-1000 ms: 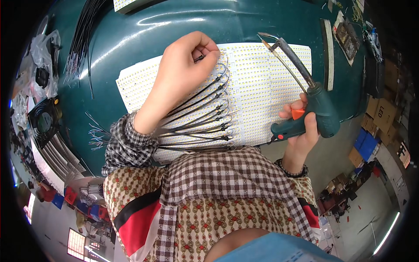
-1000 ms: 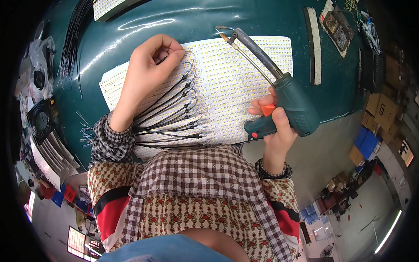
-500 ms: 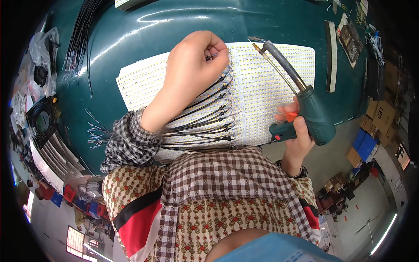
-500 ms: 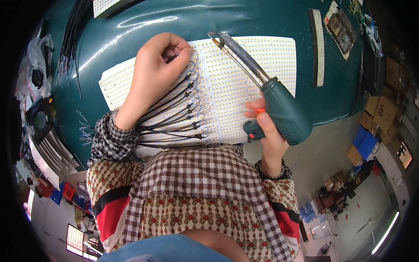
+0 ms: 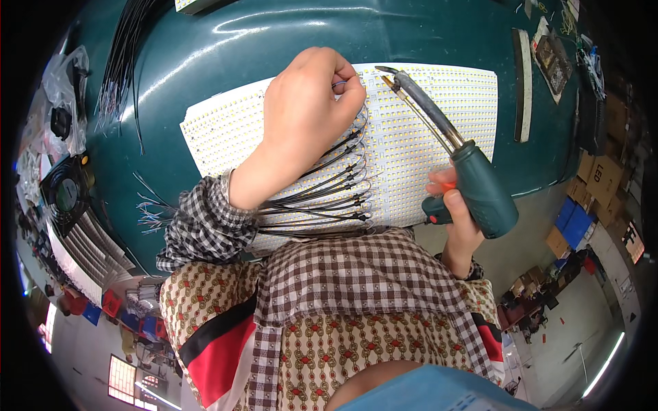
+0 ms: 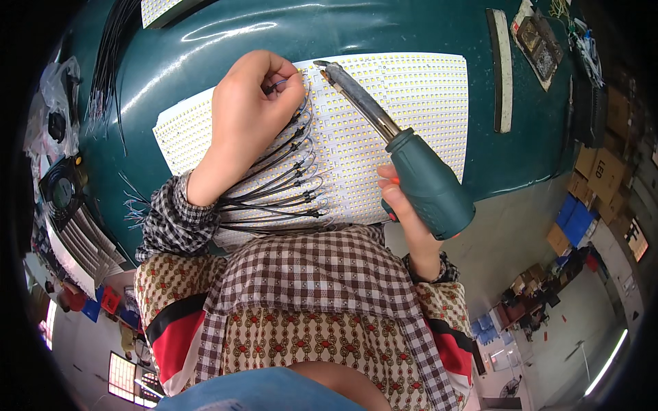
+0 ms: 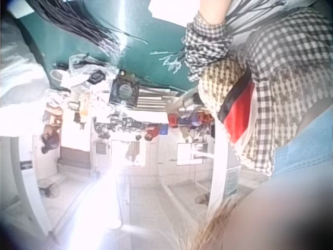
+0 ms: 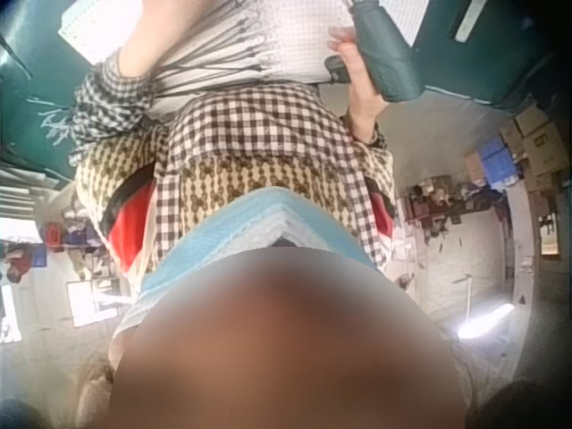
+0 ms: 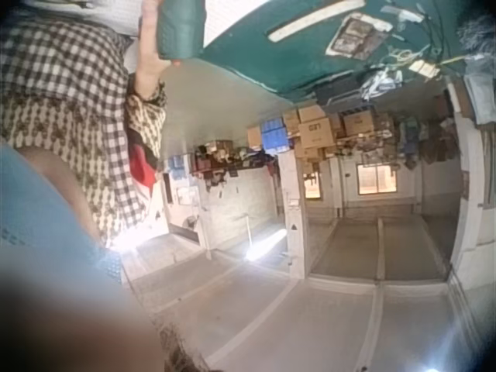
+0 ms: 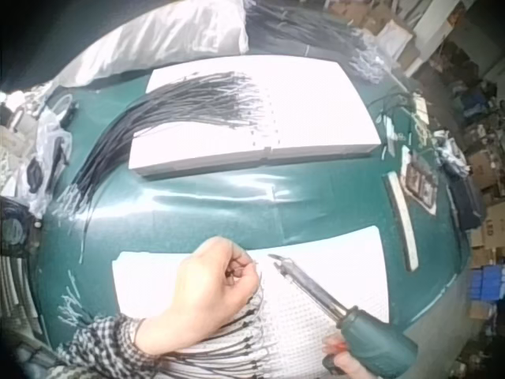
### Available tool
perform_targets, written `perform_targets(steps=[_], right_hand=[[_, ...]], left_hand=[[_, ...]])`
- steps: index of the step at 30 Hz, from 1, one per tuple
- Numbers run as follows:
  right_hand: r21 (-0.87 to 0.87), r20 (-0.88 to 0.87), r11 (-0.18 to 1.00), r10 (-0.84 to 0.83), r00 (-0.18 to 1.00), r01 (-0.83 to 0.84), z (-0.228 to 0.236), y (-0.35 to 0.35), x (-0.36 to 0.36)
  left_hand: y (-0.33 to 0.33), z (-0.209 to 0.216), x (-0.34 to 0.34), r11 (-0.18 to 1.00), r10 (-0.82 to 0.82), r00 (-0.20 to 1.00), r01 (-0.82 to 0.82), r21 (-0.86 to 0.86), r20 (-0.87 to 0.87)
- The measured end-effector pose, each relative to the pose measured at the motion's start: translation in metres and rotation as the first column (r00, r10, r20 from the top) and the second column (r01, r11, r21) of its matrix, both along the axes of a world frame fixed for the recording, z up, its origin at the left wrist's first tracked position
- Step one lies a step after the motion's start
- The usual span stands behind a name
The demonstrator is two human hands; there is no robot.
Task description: The person solders electrical wires onto an LED light panel with a soldering iron.
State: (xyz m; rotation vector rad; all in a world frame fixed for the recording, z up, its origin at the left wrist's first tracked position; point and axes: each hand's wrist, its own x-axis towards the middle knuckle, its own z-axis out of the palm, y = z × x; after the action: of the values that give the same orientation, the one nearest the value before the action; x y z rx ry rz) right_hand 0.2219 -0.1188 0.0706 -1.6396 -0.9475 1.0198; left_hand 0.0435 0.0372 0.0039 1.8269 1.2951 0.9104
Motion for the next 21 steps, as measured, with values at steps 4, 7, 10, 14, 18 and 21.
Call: perform_targets(steps=[4,7,10,14,18,21], right_hand=[[-0.096,0.056,0.994,-0.053,0.997,0.058,-0.002,-0.013,0.003],[-0.055,0.130,0.993,-0.097,0.987,0.105,-0.006,-0.024,-0.011],[-0.001,0.058,0.991,-0.136,0.989,0.137,-0.003,-0.027,-0.023],[-0.029,0.095,0.992,-0.120,0.988,0.124,0.002,-0.025,-0.024],[0.040,0.038,0.989,-0.147,0.988,0.145,-0.006,-0.029,-0.022],[0.029,0.008,0.985,-0.171,0.985,0.171,-0.014,-0.032,-0.019]], left_hand=[[-0.003,-0.008,-0.001,1.000,-0.002,0.999,0.003,-0.017,0.045],[-0.010,-0.011,-0.015,0.999,-0.034,0.999,0.034,0.015,0.035],[-0.016,-0.007,-0.030,0.998,-0.035,0.998,0.038,-0.047,0.059],[-0.018,0.000,-0.037,0.998,-0.042,0.997,0.045,-0.054,0.064],[-0.018,-0.005,-0.038,0.996,-0.085,0.991,0.086,-0.003,0.100],[-0.017,-0.014,-0.034,0.991,-0.094,0.988,0.104,-0.081,0.123]])
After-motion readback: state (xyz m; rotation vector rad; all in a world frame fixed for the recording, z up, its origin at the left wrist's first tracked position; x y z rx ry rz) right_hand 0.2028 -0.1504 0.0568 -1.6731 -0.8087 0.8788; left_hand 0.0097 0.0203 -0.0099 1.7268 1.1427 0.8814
